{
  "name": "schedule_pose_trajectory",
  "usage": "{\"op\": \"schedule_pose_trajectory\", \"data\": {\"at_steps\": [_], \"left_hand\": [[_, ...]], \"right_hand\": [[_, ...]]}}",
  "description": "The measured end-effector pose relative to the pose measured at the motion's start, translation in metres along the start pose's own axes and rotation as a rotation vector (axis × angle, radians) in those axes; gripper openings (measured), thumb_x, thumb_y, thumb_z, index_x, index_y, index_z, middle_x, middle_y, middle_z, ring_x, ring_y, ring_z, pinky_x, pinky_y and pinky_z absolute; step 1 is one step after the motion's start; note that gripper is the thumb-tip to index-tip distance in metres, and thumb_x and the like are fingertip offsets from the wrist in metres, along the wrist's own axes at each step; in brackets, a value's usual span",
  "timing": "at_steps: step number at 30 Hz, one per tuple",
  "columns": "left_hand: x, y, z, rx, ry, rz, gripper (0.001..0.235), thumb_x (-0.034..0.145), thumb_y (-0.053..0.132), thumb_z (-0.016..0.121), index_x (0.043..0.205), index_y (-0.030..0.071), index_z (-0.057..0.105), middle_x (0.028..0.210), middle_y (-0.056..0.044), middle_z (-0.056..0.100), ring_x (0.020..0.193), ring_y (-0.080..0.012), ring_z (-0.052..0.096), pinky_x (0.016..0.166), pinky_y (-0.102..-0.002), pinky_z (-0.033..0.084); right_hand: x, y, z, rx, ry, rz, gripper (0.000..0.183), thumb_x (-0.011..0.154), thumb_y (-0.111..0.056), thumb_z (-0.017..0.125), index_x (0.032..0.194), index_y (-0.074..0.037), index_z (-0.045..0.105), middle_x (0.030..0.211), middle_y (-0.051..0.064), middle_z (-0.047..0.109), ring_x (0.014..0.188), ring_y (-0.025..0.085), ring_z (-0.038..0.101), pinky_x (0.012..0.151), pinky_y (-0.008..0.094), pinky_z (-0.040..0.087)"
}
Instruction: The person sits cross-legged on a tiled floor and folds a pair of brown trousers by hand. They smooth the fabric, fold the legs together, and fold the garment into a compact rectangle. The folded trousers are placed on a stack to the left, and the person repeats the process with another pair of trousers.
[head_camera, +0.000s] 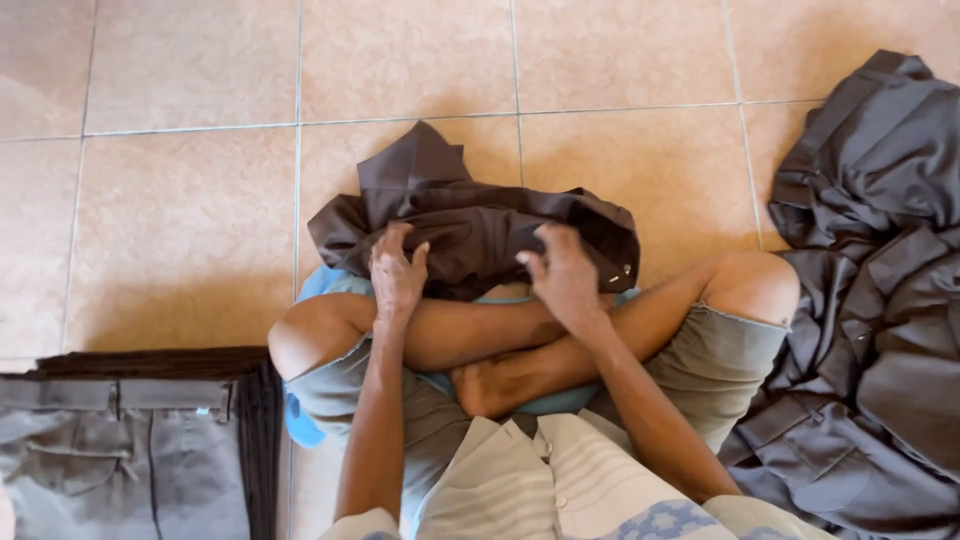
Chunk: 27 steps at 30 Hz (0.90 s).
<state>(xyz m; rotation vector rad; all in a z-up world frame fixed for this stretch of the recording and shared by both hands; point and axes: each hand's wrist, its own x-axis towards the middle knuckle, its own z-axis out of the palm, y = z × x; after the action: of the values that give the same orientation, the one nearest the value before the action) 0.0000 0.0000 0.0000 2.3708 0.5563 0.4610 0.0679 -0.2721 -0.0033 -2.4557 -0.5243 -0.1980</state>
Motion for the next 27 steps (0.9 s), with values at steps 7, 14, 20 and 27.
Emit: {"op": "schedule_pose_trajectory", "data": {"at_steps": [7, 14, 20, 27], "left_hand": [[0.008, -0.036, 0.021, 0.104, -0.033, -0.381, 0.068, 0.08, 0.04, 0.085, 0.136, 0.012, 0.056, 0.126, -0.015, 0.064, 0.118, -0.0414, 0.059, 0.095, -0.066, 0.048], [0.011, 0.007, -0.034, -0.271, -0.04, -0.423, 0.059, 0.078, 0.047, 0.084, 0.119, 0.014, 0.059, 0.098, -0.012, 0.073, 0.097, -0.038, 0.071, 0.087, -0.054, 0.052], [0.003, -0.006, -0.014, -0.193, -0.293, -0.486, 0.082, 0.092, 0.07, 0.062, 0.143, 0.007, 0.056, 0.118, -0.023, 0.072, 0.111, -0.0407, 0.069, 0.1, -0.056, 0.05], [0.013, -0.042, 0.008, -0.213, -0.168, -0.426, 0.043, 0.085, 0.05, 0.081, 0.111, 0.016, 0.075, 0.101, -0.013, 0.076, 0.102, -0.0349, 0.072, 0.09, -0.046, 0.057]], "right_hand": [[0.017, 0.033, 0.024, -0.138, -0.22, 0.214, 0.1, 0.085, -0.072, 0.067, 0.155, -0.007, 0.037, 0.119, 0.026, 0.064, 0.111, 0.049, 0.063, 0.091, 0.062, 0.048], [0.018, -0.011, -0.031, 0.318, -0.631, 0.22, 0.046, 0.09, -0.053, 0.065, 0.108, -0.013, 0.076, 0.094, 0.023, 0.075, 0.098, 0.045, 0.071, 0.086, 0.053, 0.052], [0.028, -0.025, -0.034, 0.34, -0.606, 0.595, 0.101, 0.093, -0.09, 0.017, 0.103, -0.01, 0.078, 0.086, 0.016, 0.077, 0.095, 0.033, 0.075, 0.088, 0.047, 0.055], [0.047, -0.005, 0.001, 0.233, -0.64, 0.682, 0.1, 0.096, -0.082, 0.026, 0.128, 0.002, 0.069, 0.112, 0.024, 0.074, 0.118, 0.036, 0.067, 0.1, 0.052, 0.052]]}}
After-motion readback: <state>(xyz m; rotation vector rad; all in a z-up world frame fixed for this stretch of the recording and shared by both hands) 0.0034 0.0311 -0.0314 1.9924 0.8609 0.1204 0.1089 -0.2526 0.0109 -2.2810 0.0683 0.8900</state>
